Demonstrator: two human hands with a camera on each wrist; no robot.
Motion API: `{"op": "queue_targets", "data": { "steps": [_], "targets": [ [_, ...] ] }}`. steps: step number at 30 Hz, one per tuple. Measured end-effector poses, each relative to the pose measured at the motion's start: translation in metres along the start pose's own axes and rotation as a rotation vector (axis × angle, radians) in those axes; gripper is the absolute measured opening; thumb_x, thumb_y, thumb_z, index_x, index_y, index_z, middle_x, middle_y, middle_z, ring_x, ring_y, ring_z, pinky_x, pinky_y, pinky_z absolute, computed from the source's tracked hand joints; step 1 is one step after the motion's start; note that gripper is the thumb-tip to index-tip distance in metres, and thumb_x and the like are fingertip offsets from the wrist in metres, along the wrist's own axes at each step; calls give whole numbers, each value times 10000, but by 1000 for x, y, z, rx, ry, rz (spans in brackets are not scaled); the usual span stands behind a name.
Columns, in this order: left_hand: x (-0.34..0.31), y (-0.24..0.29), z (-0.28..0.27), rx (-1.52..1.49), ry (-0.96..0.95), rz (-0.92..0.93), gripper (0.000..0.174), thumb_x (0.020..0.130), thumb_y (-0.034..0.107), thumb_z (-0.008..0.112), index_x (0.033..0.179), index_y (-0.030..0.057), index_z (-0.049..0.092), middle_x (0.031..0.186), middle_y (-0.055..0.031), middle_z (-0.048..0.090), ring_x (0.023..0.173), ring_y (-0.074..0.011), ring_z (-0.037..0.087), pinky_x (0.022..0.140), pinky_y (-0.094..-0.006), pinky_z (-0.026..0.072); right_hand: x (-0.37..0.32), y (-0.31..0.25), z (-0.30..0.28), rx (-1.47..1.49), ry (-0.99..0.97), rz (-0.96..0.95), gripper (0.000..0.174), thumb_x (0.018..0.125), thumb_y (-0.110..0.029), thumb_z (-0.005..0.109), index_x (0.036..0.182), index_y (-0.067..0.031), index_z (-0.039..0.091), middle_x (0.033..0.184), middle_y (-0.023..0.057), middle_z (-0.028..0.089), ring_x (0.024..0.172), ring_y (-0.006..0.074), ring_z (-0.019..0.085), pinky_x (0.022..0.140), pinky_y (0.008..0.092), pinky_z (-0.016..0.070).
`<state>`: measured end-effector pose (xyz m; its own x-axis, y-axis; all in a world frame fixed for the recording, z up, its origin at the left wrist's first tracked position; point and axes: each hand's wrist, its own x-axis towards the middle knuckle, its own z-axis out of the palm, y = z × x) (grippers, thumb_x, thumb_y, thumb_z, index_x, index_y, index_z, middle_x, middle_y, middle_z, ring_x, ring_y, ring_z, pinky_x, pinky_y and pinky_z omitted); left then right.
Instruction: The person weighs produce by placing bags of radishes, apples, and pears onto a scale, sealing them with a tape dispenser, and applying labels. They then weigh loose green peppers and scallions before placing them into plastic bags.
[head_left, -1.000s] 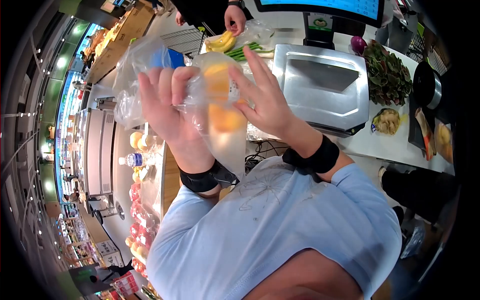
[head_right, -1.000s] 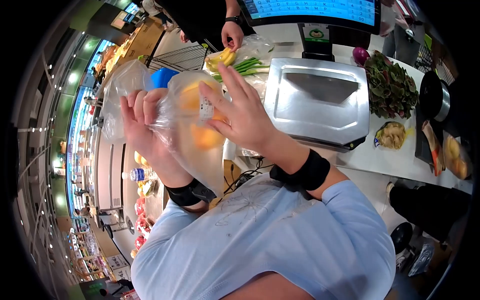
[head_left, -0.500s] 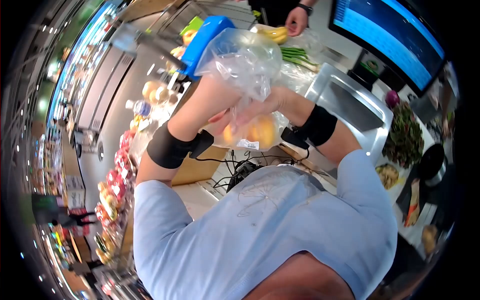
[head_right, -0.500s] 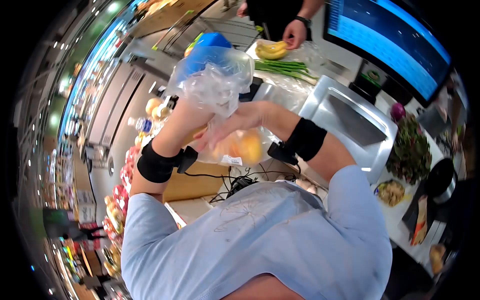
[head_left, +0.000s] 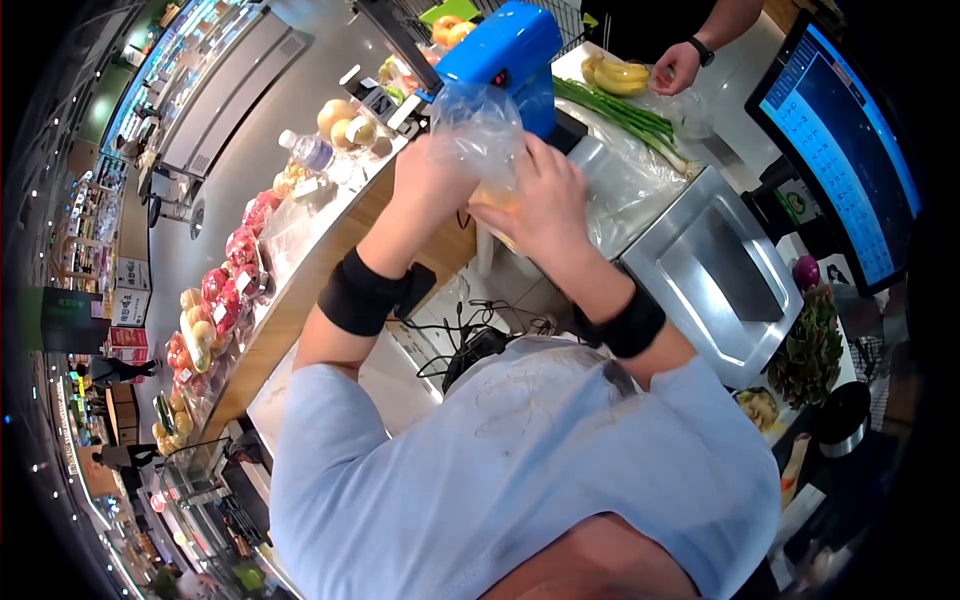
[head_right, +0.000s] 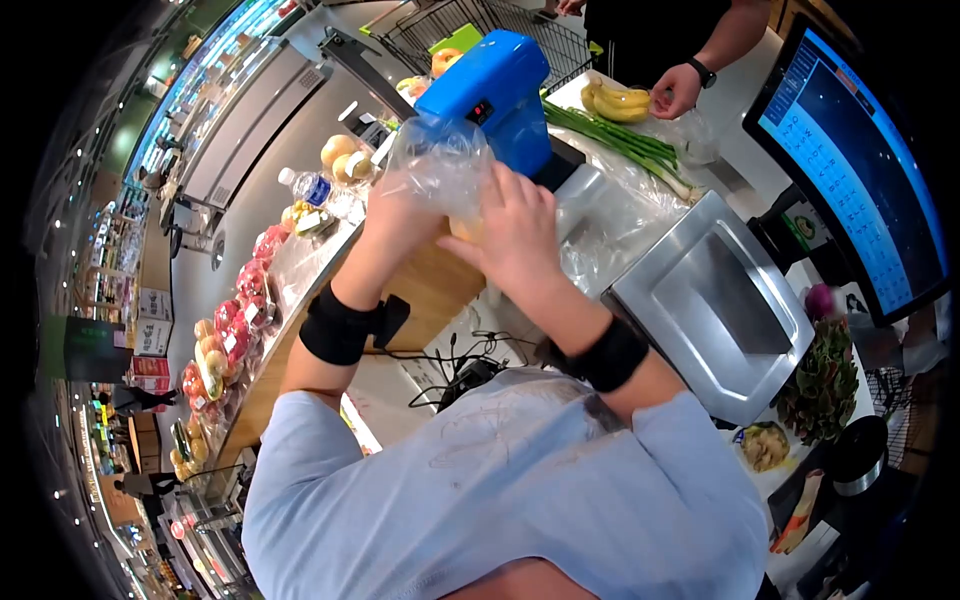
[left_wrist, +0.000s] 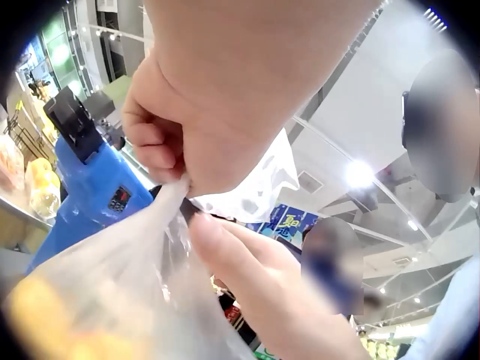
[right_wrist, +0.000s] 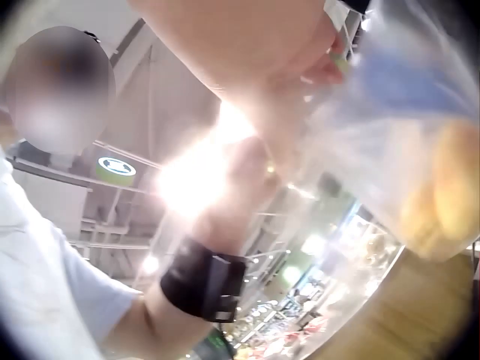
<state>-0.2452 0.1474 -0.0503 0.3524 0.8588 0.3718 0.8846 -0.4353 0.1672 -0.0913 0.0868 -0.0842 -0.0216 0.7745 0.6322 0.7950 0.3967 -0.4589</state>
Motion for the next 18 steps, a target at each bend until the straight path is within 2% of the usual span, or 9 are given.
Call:
{"op": "queue_targets", "data": {
  "steps": [2, 4, 6, 8, 10, 12, 14, 15, 18],
  "targets": [
    [14, -11, 4, 39, -23, 24, 205, 717, 275, 632, 872, 150, 679, 731, -117, 663, 699, -310, 651, 622, -396, 518, 13, 10, 62, 113, -104, -8, 677, 685, -379, 755, 1266, -120, 522, 1197, 168, 525, 1072, 287, 512, 895, 344, 426],
    [21, -20, 3, -15, 1, 8, 182, 695, 274, 655, 813, 135, 660, 756, -104, 648, 717, -293, 639, 624, -377, 511, 16, 24, 146, 812, -286, 161, 513, 737, -331, 704, 1174, -96, 572, 1194, 130, 550, 1057, 258, 533, 858, 363, 433],
    [28, -30, -1, 249, 172, 227, 299, 685, 238, 682, 964, 137, 655, 914, -42, 632, 852, -254, 615, 692, -352, 510, 21, 29, 181, 805, -246, 137, 414, 768, -312, 663, 1106, -83, 597, 1140, 123, 588, 1025, 258, 558, 851, 366, 434],
    [35, -39, -7, 412, 244, 207, 281, 673, 240, 690, 930, 131, 665, 858, -38, 605, 861, -240, 596, 704, -348, 507, 29, 25, 190, 797, -211, 118, 329, 799, -294, 622, 1038, -69, 623, 1086, 116, 626, 993, 258, 582, 843, 369, 435],
    [41, -64, 4, 289, 356, -22, 230, 695, 234, 667, 903, 138, 677, 911, -45, 621, 915, -232, 585, 723, -345, 507, 48, 6, 169, 540, -414, 400, 276, 833, -295, 560, 931, -52, 645, 939, 115, 671, 911, 285, 617, 860, 392, 425],
    [50, -81, 10, 277, 288, -57, 219, 733, 206, 626, 929, 123, 678, 944, -70, 631, 908, -260, 589, 739, -361, 508, 57, 0, 170, 449, -384, 387, 270, 832, -303, 555, 920, -67, 654, 907, 124, 670, 889, 291, 620, 875, 417, 414],
    [52, -86, 12, 97, 224, -203, 272, 686, 186, 611, 936, 94, 661, 859, -158, 659, 784, -342, 640, 694, -417, 517, 63, -4, 172, 350, -347, 372, 265, 832, -311, 551, 908, -83, 663, 874, 132, 670, 868, 296, 624, 891, 443, 404],
    [54, -96, 16, 20, 254, -176, 243, 686, 155, 585, 905, 90, 666, 795, -170, 661, 762, -350, 636, 683, -403, 515, 62, -5, 174, 356, -301, 341, 248, 835, -305, 542, 902, -100, 665, 869, 122, 671, 869, 290, 625, 910, 468, 389],
    [52, -94, 12, -72, 370, -99, 202, 674, 127, 587, 846, 59, 668, 787, -188, 655, 759, -368, 632, 674, -417, 512, 60, -7, 198, 297, -262, 285, 214, 842, -284, 525, 899, -135, 667, 854, 100, 670, 881, 281, 624, 941, 496, 367]
  ]
}}
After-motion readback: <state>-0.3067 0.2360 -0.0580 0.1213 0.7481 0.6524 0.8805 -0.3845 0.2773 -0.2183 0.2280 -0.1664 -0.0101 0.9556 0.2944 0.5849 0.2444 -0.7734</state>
